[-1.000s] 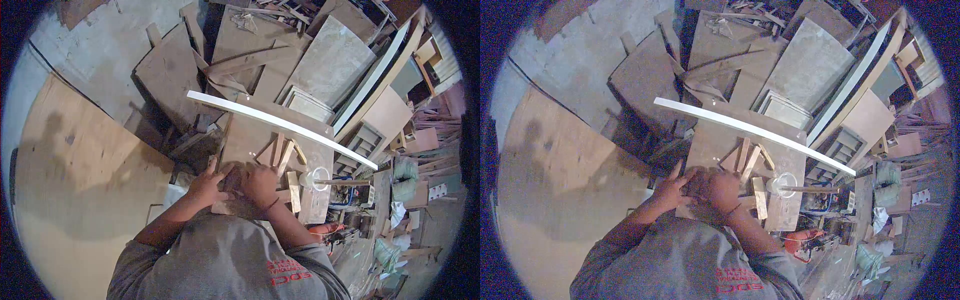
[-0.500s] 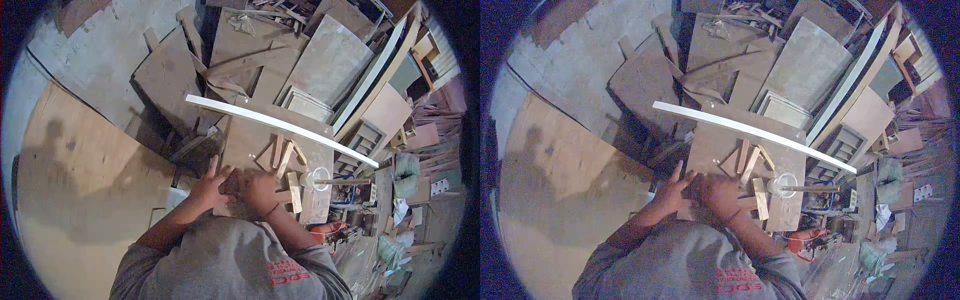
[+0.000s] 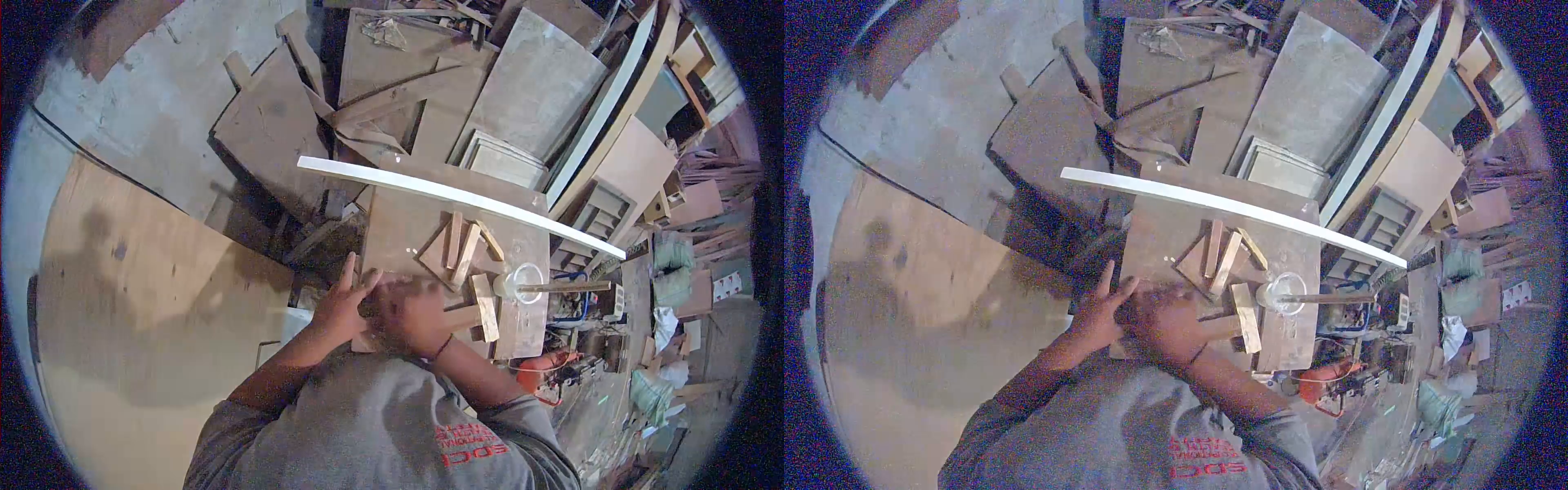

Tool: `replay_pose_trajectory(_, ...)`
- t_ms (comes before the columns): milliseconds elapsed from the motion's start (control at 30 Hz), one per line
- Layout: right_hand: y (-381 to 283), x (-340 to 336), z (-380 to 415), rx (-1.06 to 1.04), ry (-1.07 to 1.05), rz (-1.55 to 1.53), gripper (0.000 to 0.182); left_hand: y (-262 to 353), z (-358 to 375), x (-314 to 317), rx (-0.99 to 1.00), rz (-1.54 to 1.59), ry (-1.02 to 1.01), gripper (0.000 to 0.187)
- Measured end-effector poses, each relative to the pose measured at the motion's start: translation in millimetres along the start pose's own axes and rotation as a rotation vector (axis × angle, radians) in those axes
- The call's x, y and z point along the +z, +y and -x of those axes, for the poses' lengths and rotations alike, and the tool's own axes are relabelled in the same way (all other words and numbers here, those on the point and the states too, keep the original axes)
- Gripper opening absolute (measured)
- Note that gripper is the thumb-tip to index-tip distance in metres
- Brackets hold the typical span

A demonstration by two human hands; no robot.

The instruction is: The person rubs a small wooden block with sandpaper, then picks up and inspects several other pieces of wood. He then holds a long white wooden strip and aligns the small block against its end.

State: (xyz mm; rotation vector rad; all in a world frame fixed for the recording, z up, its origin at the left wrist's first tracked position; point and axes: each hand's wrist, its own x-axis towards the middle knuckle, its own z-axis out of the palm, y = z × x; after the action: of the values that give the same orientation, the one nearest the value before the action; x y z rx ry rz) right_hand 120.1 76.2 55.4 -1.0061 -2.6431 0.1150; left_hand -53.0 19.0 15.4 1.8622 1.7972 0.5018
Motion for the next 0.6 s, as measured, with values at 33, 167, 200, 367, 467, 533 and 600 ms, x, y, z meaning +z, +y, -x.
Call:
replay_pose_trajectory(33,3,-17,-11,0.092,-0.127,0.013,0.023,4,1,-3,-0.003,-0.005,0.006,0.100)
replay_pose_trajectory(167,12,-5,-12,0.115,-0.073,-0.004,0.022,-5,-1,6,-0.028,0.018,-0.023,0.098)
replay_pose_trajectory(200,3,-4,-4,0.043,-0.041,-0.033,0.023,-6,0,8,0.000,-0.014,0.012,0.098)
replay_pose_trajectory(367,13,-29,-21,0.281,-0.379,-0.111,0.024,3,1,3,-0.048,0.027,-0.053,0.099)
replay_pose_trajectory(467,8,-31,-21,0.106,-0.359,-0.047,0.024,3,-1,0,-0.030,-0.024,-0.026,0.099)
replay_pose_trajectory(533,6,-1,-1,-0.011,-0.207,-0.026,0.024,-2,-1,2,-0.005,-0.038,-0.034,0.099)
replay_pose_trajectory(600,12,-9,-11,0.125,-0.203,0.033,0.025,1,0,2,-0.009,-0.018,-0.026,0.101)
